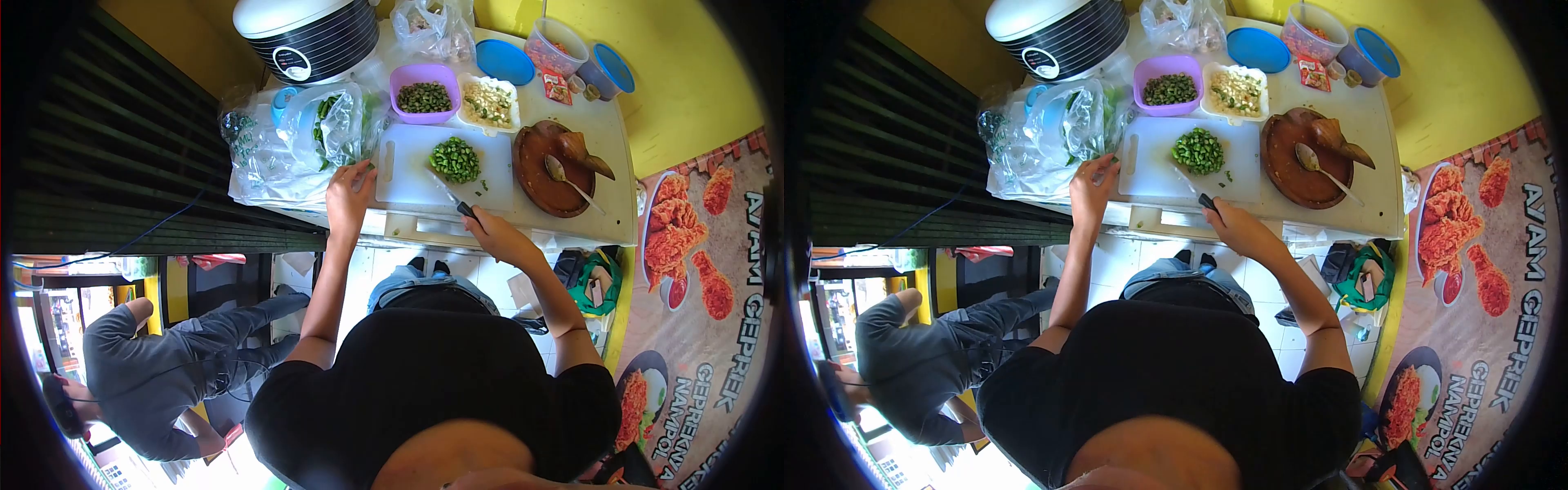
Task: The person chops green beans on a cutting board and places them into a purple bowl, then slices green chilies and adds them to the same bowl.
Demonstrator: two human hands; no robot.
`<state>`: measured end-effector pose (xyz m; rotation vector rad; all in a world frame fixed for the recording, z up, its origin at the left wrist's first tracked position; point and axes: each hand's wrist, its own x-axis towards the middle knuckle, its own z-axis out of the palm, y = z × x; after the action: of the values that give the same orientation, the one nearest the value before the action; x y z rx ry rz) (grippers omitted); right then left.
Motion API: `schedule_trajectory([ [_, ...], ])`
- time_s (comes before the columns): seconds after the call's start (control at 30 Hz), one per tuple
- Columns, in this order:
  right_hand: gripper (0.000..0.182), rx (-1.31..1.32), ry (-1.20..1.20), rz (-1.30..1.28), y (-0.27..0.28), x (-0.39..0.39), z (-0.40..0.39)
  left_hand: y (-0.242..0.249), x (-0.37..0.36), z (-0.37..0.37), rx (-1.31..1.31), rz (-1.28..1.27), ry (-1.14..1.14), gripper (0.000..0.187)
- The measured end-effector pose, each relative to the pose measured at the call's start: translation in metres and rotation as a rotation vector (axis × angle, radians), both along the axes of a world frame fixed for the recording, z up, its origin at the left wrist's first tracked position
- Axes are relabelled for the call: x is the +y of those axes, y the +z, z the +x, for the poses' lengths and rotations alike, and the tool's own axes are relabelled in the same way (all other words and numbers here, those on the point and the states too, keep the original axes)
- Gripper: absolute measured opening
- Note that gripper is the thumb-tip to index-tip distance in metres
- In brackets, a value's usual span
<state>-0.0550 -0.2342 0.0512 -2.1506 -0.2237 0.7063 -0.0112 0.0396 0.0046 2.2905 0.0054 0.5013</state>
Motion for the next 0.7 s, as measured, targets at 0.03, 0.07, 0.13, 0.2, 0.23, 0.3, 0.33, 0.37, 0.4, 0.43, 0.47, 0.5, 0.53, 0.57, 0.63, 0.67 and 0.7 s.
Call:
schedule_trajectory([
  [0.03,0.032,0.003,0.003,0.000,0.000,0.002,0.000,0.000,0.000,-0.001,0.003,0.000,0.003,0.026],
  [0.07,0.034,-0.001,0.066,-0.049,-0.001,0.004,-0.001,0.000,-0.001,-0.001,0.051,-0.088,0.002,0.026],
  [0.13,0.035,-0.003,0.130,-0.099,-0.003,0.007,-0.003,0.002,-0.002,0.000,0.101,-0.177,0.001,0.026],
  [0.2,0.038,-0.047,0.166,-0.055,-0.007,0.009,-0.005,0.005,-0.001,0.001,0.107,-0.169,-0.035,0.028],
  [0.23,0.038,-0.046,0.170,-0.055,-0.009,0.010,-0.005,0.006,-0.001,0.001,0.108,-0.169,-0.031,0.028],
  [0.3,0.038,-0.040,0.214,-0.068,-0.010,0.011,-0.005,0.009,-0.001,0.001,0.146,-0.161,-0.052,0.029],
  [0.33,0.038,-0.039,0.216,-0.070,-0.008,0.012,-0.005,0.010,-0.001,0.001,0.147,-0.163,-0.049,0.029],
  [0.37,0.038,0.008,0.232,-0.078,-0.006,0.013,-0.006,0.010,-0.001,0.000,0.140,-0.160,-0.052,0.030],
  [0.4,0.039,0.056,0.246,-0.085,-0.003,0.014,-0.007,0.010,-0.001,0.000,0.134,-0.157,-0.054,0.031],
  [0.43,0.039,0.057,0.246,-0.086,-0.001,0.014,-0.007,0.009,-0.001,0.000,0.135,-0.158,-0.054,0.031],
  [0.47,0.039,0.064,0.264,-0.097,0.000,0.014,-0.007,0.009,0.000,-0.001,0.138,-0.168,-0.049,0.030],
  [0.5,0.040,0.071,0.282,-0.109,0.001,0.014,-0.008,0.009,0.000,-0.001,0.141,-0.178,-0.044,0.030],
  [0.53,0.040,0.072,0.280,-0.110,0.002,0.013,-0.009,0.010,0.000,-0.001,0.141,-0.179,-0.045,0.030],
  [0.57,0.040,0.086,0.311,-0.105,0.003,0.013,-0.010,0.013,0.001,-0.002,0.127,-0.081,0.001,0.027],
  [0.63,0.040,0.101,0.338,-0.101,0.000,0.012,-0.014,0.011,0.002,-0.002,0.113,0.015,0.043,0.025],
  [0.67,0.040,0.094,0.368,-0.113,-0.006,0.011,-0.015,0.007,0.003,-0.001,0.117,0.021,0.032,0.023],
  [0.7,0.040,0.086,0.399,-0.125,-0.012,0.010,-0.017,0.006,0.004,-0.001,0.121,0.027,0.022,0.022],
])
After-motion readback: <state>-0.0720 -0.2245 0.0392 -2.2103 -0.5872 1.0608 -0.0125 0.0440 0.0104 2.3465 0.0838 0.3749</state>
